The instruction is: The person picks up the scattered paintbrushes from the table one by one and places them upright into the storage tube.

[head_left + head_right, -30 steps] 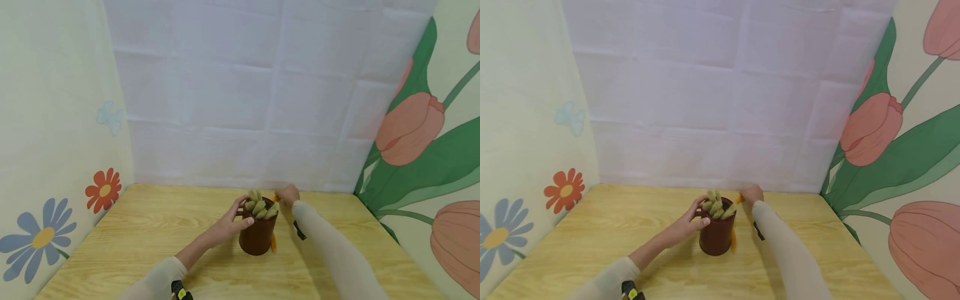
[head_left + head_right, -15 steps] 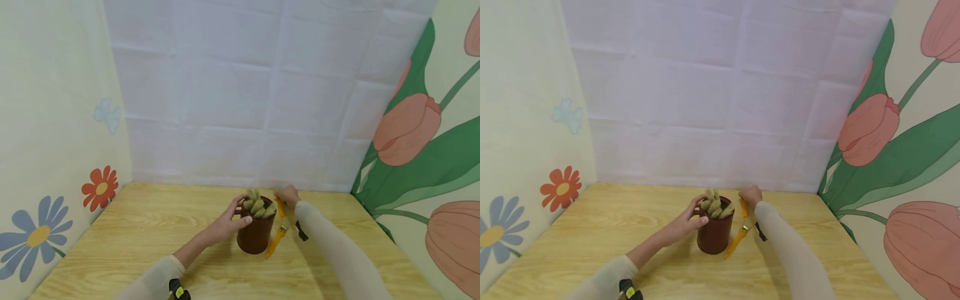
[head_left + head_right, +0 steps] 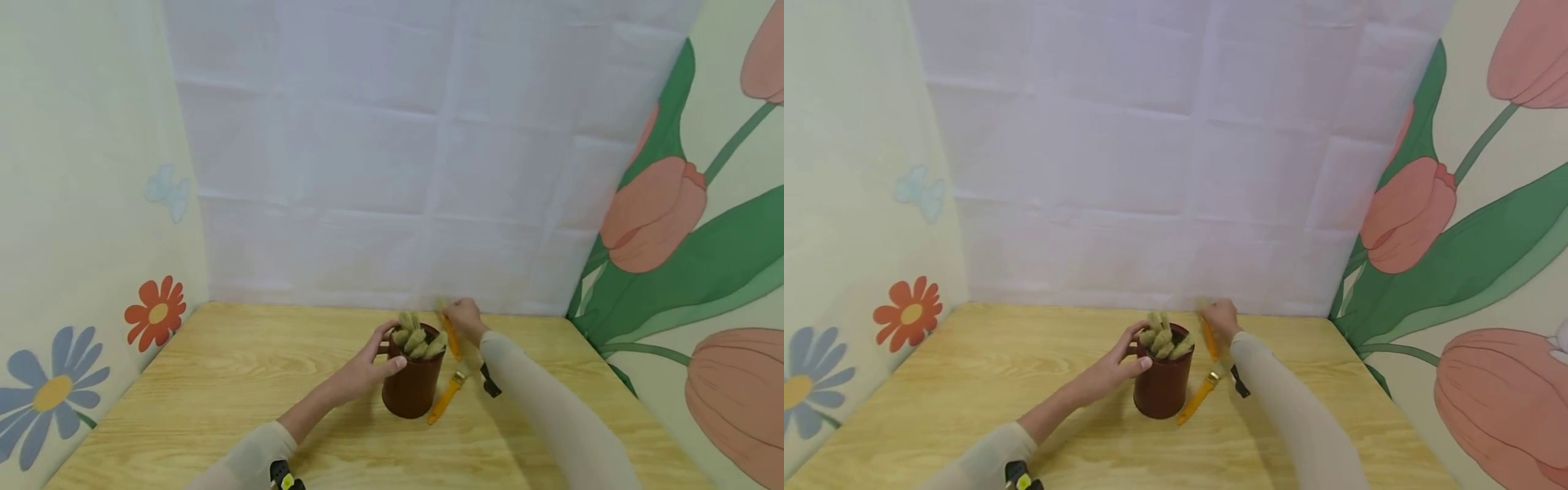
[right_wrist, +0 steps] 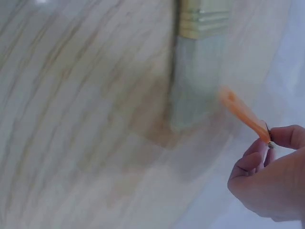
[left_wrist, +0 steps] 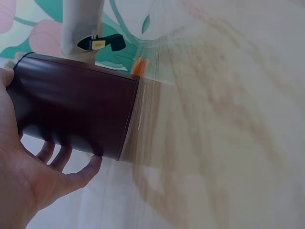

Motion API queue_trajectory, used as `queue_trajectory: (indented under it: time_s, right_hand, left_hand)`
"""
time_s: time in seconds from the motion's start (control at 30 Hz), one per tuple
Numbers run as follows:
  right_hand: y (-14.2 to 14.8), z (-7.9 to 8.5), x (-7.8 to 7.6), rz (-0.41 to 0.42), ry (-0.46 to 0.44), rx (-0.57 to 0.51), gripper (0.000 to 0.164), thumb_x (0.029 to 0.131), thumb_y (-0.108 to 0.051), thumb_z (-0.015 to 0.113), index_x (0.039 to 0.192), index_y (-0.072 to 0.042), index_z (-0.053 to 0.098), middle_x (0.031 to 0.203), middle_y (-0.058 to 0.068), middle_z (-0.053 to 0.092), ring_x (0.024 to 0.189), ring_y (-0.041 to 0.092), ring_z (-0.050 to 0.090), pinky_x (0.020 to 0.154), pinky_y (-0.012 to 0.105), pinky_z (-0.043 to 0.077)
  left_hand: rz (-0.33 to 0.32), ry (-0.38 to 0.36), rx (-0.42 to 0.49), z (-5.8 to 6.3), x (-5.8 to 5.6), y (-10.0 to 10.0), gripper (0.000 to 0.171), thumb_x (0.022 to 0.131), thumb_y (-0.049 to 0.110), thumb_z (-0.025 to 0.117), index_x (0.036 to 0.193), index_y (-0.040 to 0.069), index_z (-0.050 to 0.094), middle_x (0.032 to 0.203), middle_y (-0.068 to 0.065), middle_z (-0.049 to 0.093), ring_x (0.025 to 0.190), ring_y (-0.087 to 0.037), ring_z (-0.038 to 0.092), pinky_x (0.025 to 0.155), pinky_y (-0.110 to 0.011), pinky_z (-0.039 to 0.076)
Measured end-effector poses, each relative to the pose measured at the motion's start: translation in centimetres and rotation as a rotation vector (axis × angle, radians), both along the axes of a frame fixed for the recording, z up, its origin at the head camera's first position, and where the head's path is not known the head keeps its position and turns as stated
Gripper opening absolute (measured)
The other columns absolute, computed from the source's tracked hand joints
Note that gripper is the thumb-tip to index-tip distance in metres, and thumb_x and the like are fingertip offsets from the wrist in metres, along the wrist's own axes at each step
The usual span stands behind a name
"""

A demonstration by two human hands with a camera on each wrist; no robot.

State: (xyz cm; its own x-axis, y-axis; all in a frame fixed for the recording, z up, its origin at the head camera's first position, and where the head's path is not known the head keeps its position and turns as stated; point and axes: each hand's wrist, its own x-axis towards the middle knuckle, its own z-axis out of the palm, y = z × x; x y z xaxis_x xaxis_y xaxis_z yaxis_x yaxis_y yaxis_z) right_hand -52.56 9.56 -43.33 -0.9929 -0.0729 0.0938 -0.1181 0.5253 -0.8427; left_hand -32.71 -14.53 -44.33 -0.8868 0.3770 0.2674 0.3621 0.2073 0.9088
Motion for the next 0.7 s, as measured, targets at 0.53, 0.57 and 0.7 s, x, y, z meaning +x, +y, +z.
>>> queue_trajectory:
  time_s: [0.53, 0.57, 0.7]
  right_hand:
    - [-0.6, 6.0, 3.9, 0.117, 0.179, -0.24, 0.012, 0.096, -0.007, 0.067, 0.105, 0.002, 0.067, 0.099, 0.014, 0.067, 0.09, 0.029, 0.067, 0.083, 0.04, 0.056]
    - [-0.6, 6.4, 4.3, 0.138, 0.19, -0.251, 0.012, 0.096, -0.007, 0.067, 0.105, 0.002, 0.066, 0.099, 0.014, 0.068, 0.09, 0.029, 0.067, 0.082, 0.04, 0.056]
    - [-0.4, 8.0, 5.6, 0.217, 0.254, -0.27, 0.015, 0.096, -0.005, 0.067, 0.108, 0.003, 0.066, 0.101, 0.016, 0.068, 0.092, 0.029, 0.065, 0.082, 0.039, 0.056]
  left_hand:
    - [-0.003, -0.003, 0.011, -0.6, -0.2, -0.4, 0.07, 0.104, 0.039, 0.06, 0.16, 0.037, 0.018, 0.157, -0.015, 0.026, 0.139, -0.035, 0.036, 0.102, -0.056, 0.043]
    - [-0.003, -0.002, 0.012, -0.6, -0.2, -0.4, 0.07, 0.104, 0.039, 0.06, 0.16, 0.037, 0.019, 0.157, -0.015, 0.026, 0.139, -0.035, 0.036, 0.102, -0.056, 0.043]
    - [-0.003, 0.001, 0.008, -0.5, -0.4, -0.4, 0.069, 0.104, 0.04, 0.06, 0.16, 0.037, 0.018, 0.157, -0.014, 0.026, 0.139, -0.034, 0.036, 0.102, -0.057, 0.042]
